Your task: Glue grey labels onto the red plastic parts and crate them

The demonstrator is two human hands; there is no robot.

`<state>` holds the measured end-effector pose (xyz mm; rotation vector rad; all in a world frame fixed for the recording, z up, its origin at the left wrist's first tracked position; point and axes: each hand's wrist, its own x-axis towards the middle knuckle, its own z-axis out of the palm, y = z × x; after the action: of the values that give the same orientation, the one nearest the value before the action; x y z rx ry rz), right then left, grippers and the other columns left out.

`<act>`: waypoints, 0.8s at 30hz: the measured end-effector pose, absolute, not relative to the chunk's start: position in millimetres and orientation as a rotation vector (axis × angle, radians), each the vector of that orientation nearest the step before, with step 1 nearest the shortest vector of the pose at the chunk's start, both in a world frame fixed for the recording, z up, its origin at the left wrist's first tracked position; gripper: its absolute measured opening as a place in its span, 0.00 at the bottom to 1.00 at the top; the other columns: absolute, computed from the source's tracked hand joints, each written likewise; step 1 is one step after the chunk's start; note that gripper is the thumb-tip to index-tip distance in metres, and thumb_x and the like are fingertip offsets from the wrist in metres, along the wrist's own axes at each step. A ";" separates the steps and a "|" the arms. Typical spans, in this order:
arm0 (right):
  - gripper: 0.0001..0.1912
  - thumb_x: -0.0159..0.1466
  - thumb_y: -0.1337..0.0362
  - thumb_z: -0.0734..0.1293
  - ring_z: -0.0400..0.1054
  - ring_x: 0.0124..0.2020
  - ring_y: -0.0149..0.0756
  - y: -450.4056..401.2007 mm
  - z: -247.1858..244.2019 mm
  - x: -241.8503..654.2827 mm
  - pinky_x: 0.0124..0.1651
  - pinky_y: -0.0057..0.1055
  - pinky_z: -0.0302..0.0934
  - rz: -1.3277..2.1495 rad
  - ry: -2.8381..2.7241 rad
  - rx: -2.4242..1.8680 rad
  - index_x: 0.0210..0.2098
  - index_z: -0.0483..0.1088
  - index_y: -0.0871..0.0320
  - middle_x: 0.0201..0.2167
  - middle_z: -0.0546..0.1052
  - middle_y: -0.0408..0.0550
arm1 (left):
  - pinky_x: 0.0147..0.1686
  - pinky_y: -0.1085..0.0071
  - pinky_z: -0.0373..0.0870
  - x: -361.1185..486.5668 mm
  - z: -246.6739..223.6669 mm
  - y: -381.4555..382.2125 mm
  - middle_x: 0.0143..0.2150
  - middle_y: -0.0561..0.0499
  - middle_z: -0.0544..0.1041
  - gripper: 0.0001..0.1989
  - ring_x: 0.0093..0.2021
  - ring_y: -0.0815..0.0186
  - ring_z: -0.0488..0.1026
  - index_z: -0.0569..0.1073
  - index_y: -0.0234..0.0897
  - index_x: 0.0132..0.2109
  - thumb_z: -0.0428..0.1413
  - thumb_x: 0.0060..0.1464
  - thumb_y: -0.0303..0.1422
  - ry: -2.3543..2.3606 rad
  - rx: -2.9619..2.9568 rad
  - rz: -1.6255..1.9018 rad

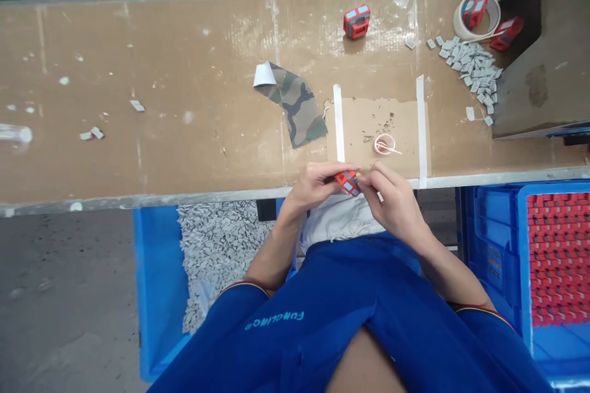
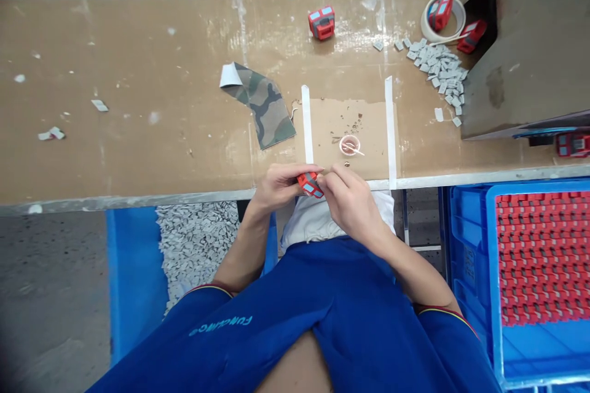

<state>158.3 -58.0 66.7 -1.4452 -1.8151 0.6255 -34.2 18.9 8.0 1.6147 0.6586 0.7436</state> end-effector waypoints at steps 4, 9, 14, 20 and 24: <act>0.05 0.71 0.69 0.66 0.69 0.33 0.32 -58.4 62.2 169.2 0.35 0.28 0.62 0.900 -1.652 -1.405 0.37 0.72 0.57 0.33 0.74 0.45 | 0.46 0.72 0.80 -34.2 9.0 21.7 0.49 0.43 0.87 0.17 0.45 0.63 0.85 0.83 0.38 0.55 0.65 0.60 0.32 0.567 1.615 0.691; 0.04 0.70 0.67 0.67 0.73 0.35 0.34 -60.3 54.3 169.4 0.37 0.30 0.69 0.866 -1.569 -1.435 0.39 0.75 0.56 0.35 0.77 0.46 | 0.44 0.73 0.82 -29.3 3.4 13.8 0.49 0.44 0.87 0.28 0.44 0.64 0.85 0.77 0.39 0.63 0.70 0.56 0.36 0.610 1.385 0.747; 0.04 0.70 0.67 0.67 0.74 0.36 0.34 -60.8 44.1 156.8 0.41 0.32 0.72 0.672 -1.505 -1.454 0.41 0.76 0.55 0.37 0.76 0.47 | 0.45 0.73 0.82 -24.2 0.0 7.6 0.51 0.42 0.85 0.27 0.46 0.63 0.85 0.79 0.36 0.59 0.71 0.53 0.39 0.708 1.329 0.808; 0.04 0.69 0.68 0.68 0.67 0.30 0.30 -57.2 43.1 155.0 0.33 0.28 0.64 0.656 -1.537 -1.432 0.38 0.75 0.56 0.32 0.70 0.43 | 0.50 0.70 0.81 -23.6 3.5 11.0 0.51 0.41 0.85 0.23 0.48 0.62 0.84 0.80 0.35 0.56 0.69 0.56 0.39 0.675 1.342 0.806; 0.07 0.68 0.69 0.68 0.60 0.27 0.29 -51.7 42.8 155.1 0.30 0.27 0.56 0.721 -1.539 -1.425 0.32 0.73 0.57 0.28 0.65 0.40 | 0.49 0.70 0.80 -27.0 4.5 14.2 0.50 0.41 0.85 0.23 0.47 0.62 0.83 0.81 0.33 0.54 0.69 0.56 0.42 0.702 1.416 0.804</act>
<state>155.1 -51.7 42.8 -1.4251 -1.5394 0.7209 -27.0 14.2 4.5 1.4156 0.7024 0.8037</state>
